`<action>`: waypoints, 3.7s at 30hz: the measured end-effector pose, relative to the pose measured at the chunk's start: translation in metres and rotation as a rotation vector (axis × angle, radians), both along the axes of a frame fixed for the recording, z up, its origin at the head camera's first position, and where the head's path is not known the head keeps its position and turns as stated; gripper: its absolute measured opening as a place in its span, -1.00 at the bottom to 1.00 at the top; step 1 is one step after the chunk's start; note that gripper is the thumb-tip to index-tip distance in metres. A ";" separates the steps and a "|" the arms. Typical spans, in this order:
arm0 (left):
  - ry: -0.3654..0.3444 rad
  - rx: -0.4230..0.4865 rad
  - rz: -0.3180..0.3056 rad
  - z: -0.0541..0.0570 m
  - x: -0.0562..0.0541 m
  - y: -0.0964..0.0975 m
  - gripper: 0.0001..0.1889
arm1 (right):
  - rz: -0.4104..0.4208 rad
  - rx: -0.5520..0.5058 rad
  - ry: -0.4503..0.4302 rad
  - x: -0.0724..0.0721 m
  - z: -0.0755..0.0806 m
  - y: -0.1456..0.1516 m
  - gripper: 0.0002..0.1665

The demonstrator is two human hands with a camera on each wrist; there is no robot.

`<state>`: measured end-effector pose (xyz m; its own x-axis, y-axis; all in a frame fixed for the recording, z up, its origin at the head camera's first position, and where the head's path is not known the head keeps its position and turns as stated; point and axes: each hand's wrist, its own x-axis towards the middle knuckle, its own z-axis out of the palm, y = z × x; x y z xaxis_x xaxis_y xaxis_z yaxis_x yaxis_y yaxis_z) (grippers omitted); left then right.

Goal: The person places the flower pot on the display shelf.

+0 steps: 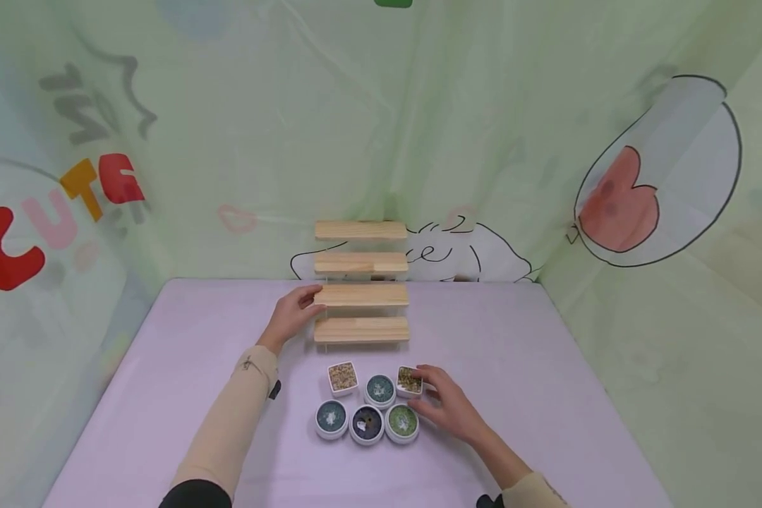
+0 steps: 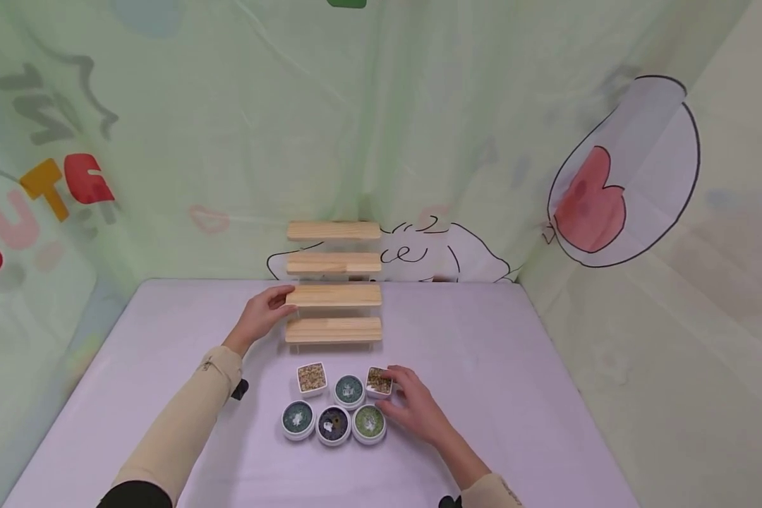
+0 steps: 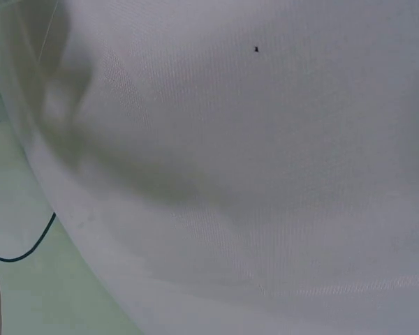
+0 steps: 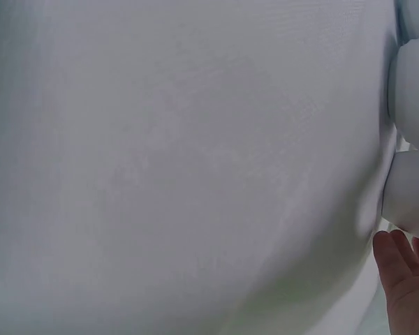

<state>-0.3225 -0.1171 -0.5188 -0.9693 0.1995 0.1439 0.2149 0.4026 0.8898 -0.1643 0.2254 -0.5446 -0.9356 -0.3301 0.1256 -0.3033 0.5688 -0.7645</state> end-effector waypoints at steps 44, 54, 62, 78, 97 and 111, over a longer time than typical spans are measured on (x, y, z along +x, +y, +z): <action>0.039 -0.036 -0.003 -0.003 0.002 -0.002 -0.42 | -0.132 -0.130 0.045 -0.059 0.041 -0.044 -0.59; 0.033 -0.018 -0.012 0.000 0.002 0.001 -0.42 | -0.111 -0.188 0.111 -0.090 0.069 -0.064 -0.60; 0.034 -0.030 0.000 0.003 0.002 0.003 -0.43 | -0.143 -0.191 0.111 -0.114 0.093 -0.075 -0.59; 0.030 -0.046 0.011 0.004 0.001 0.003 -0.42 | -0.257 -0.210 0.019 -0.142 0.113 -0.091 -0.56; 0.024 -0.020 0.007 0.003 0.000 0.003 -0.42 | -0.276 -0.467 -0.122 -0.165 0.138 -0.109 -0.24; 0.023 -0.029 0.000 0.003 -0.003 0.000 -0.41 | -0.292 -0.526 -0.167 -0.185 0.151 -0.123 -0.22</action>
